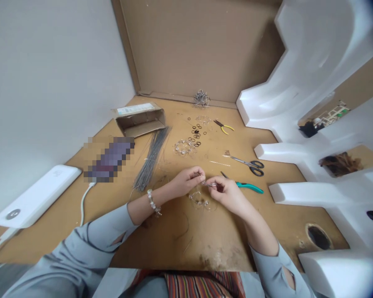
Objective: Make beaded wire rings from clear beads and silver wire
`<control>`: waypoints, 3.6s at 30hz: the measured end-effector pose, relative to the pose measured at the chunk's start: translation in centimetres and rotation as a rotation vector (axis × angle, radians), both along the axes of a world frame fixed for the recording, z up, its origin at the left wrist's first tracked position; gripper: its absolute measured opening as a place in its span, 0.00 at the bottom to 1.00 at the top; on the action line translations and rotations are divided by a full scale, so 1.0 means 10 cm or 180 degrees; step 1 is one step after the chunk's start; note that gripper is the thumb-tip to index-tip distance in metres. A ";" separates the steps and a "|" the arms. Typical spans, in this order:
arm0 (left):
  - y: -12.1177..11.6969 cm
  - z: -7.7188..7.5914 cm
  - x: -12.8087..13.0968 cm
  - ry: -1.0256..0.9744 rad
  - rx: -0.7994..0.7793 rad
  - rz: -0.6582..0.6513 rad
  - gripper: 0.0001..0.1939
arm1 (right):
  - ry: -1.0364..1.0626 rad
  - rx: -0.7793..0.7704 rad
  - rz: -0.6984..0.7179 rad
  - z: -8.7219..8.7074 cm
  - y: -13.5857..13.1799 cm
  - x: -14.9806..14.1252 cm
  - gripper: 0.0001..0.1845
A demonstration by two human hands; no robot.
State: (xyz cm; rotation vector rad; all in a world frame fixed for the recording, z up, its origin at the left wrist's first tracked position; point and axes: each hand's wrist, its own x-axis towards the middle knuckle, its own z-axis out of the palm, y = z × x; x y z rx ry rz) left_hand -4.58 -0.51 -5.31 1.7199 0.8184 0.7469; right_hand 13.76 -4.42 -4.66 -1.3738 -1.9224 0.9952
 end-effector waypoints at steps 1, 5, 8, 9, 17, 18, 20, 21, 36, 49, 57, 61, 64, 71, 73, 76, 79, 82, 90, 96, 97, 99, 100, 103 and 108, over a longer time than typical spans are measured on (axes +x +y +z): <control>-0.01 0.00 0.00 -0.0047 -0.0103 0.0023 0.10 | 0.0111 -0.0100 0.0012 0.00 0.00 0.00 0.09; -0.05 0.01 0.02 -0.0232 -0.0150 0.0174 0.10 | 0.0615 -0.0444 0.0057 0.03 -0.02 -0.04 0.10; -0.08 0.02 0.03 -0.0305 -0.0127 0.0244 0.10 | 0.0861 -0.0526 0.0055 0.05 -0.03 -0.05 0.10; -0.08 0.03 0.04 -0.0316 -0.0125 0.0274 0.10 | 0.0870 -0.0532 0.0037 0.05 -0.03 -0.05 0.10; -0.12 0.02 0.06 -0.0582 -0.0183 0.0403 0.09 | 0.0746 -0.0456 -0.0113 0.03 -0.04 -0.07 0.08; -0.12 0.02 0.07 -0.0626 -0.0196 0.0428 0.09 | 0.0746 -0.0471 -0.0111 0.03 -0.04 -0.07 0.08; -0.13 0.02 0.08 -0.0682 -0.0208 0.0475 0.09 | 0.0745 -0.0502 -0.0105 0.05 -0.05 -0.09 0.09; -0.14 0.02 0.08 -0.0689 -0.0215 0.0494 0.09 | 0.0751 -0.0508 -0.0102 0.06 -0.05 -0.10 0.09; -0.17 0.05 0.07 -0.0903 -0.0243 0.0266 0.09 | 0.1126 -0.0562 -0.0174 0.14 -0.17 -0.20 0.13; -0.23 0.05 0.08 -0.0856 -0.0287 0.0110 0.09 | -0.0169 -0.0036 -0.0425 0.26 -0.35 0.29 0.19; -0.24 0.02 0.10 -0.0772 -0.0330 0.0029 0.10 | -0.2869 0.0508 -0.0368 0.08 -0.45 1.01 0.45; -0.24 0.02 0.09 -0.0738 -0.0318 -0.0029 0.10 | -0.3547 0.0561 -0.0487 0.05 -0.49 0.81 0.40; -0.25 0.04 0.07 -0.0722 -0.0330 -0.0033 0.09 | -0.4009 0.0446 -0.0634 0.06 -0.43 0.67 0.27; -0.26 0.08 0.08 -0.0814 -0.0297 -0.0147 0.09 | -0.2246 -0.0506 -0.0368 0.26 -0.41 0.90 0.21; -0.26 0.09 0.09 -0.0813 -0.0332 -0.0179 0.09 | -0.1176 -0.0791 -0.0021 0.37 -0.51 0.98 0.24; -0.27 0.11 0.08 -0.0782 -0.0399 -0.0257 0.09 | -0.0617 -0.1125 0.0292 0.53 -0.67 0.97 0.28; -0.28 0.12 0.08 -0.0717 -0.0359 -0.0343 0.08 | -0.0925 -0.1146 0.0532 0.67 -0.75 0.88 0.26; -0.30 0.13 0.08 -0.0707 -0.0318 -0.0407 0.07 | -0.1332 -0.1058 0.0588 0.76 -0.76 0.80 0.21; -0.31 0.17 0.07 -0.0657 -0.0294 -0.0601 0.08 | -0.1817 -0.0505 0.0619 0.84 -0.70 0.73 0.21; -0.31 0.18 0.07 -0.0670 -0.0330 -0.0625 0.08 | -0.1964 -0.0271 0.0608 0.89 -0.71 0.73 0.28; -0.31 0.19 0.08 -0.0662 -0.0342 -0.0619 0.08 | -0.1962 -0.0247 0.0625 0.89 -0.71 0.73 0.29; -0.32 0.19 0.08 -0.0650 -0.0357 -0.0607 0.08 | -0.1955 -0.0216 0.0666 0.88 -0.71 0.73 0.29; -0.32 0.19 0.07 -0.0648 -0.0359 -0.0609 0.08 | -0.1955 -0.0205 0.0682 0.88 -0.71 0.72 0.29; -0.33 0.20 0.07 -0.0650 -0.0354 -0.0626 0.08 | -0.2016 -0.0189 0.0695 0.87 -0.70 0.72 0.29; -0.34 0.20 0.06 -0.0642 -0.0387 -0.0710 0.06 | -0.2009 -0.0227 0.0793 0.89 -0.70 0.73 0.31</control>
